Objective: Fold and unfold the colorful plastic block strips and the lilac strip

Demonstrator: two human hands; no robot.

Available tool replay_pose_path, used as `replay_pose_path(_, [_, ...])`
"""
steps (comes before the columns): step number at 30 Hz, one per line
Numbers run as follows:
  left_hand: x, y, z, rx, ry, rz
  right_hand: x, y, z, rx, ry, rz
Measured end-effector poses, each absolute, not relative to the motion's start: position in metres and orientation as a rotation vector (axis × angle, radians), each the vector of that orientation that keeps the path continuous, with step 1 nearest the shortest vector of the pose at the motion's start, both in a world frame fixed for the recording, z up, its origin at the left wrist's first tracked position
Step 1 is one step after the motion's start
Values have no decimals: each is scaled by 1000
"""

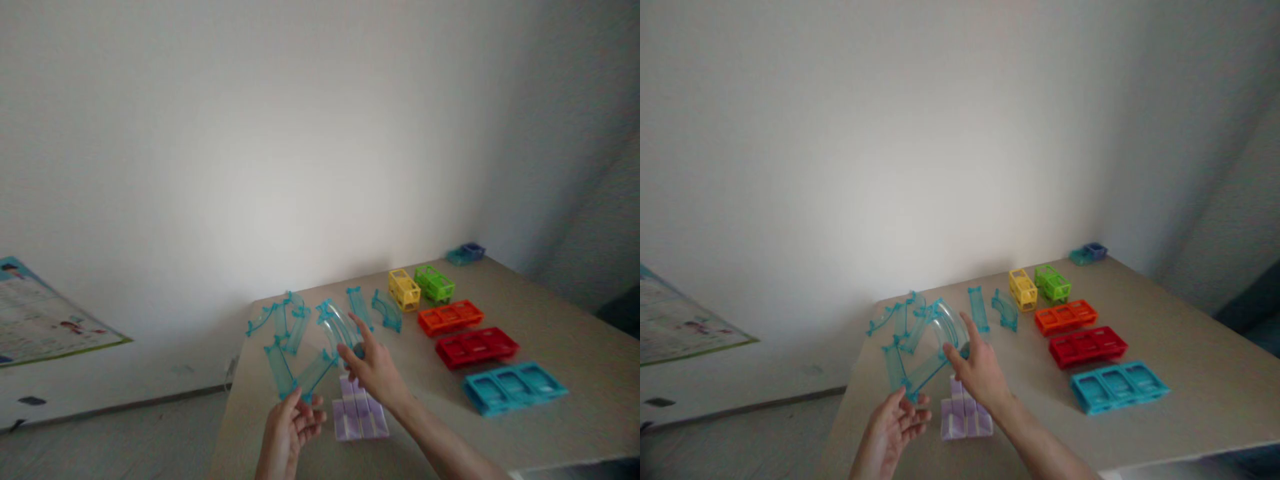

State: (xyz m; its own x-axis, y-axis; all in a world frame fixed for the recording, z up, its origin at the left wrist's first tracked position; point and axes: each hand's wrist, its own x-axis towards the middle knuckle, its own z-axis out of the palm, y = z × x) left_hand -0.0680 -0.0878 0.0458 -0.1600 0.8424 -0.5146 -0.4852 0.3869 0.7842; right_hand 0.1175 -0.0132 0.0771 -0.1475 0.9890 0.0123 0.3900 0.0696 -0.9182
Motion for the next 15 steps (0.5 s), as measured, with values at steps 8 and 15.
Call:
replay_pose_path(8, [-66, -98, 15, 397, 1267, 1301, 73, 66, 59, -1872, -2096, 563])
replay_pose_path(15, [-75, -104, 1, 345, 1301, 1351, 71, 69, 51, -1919, -2153, 544])
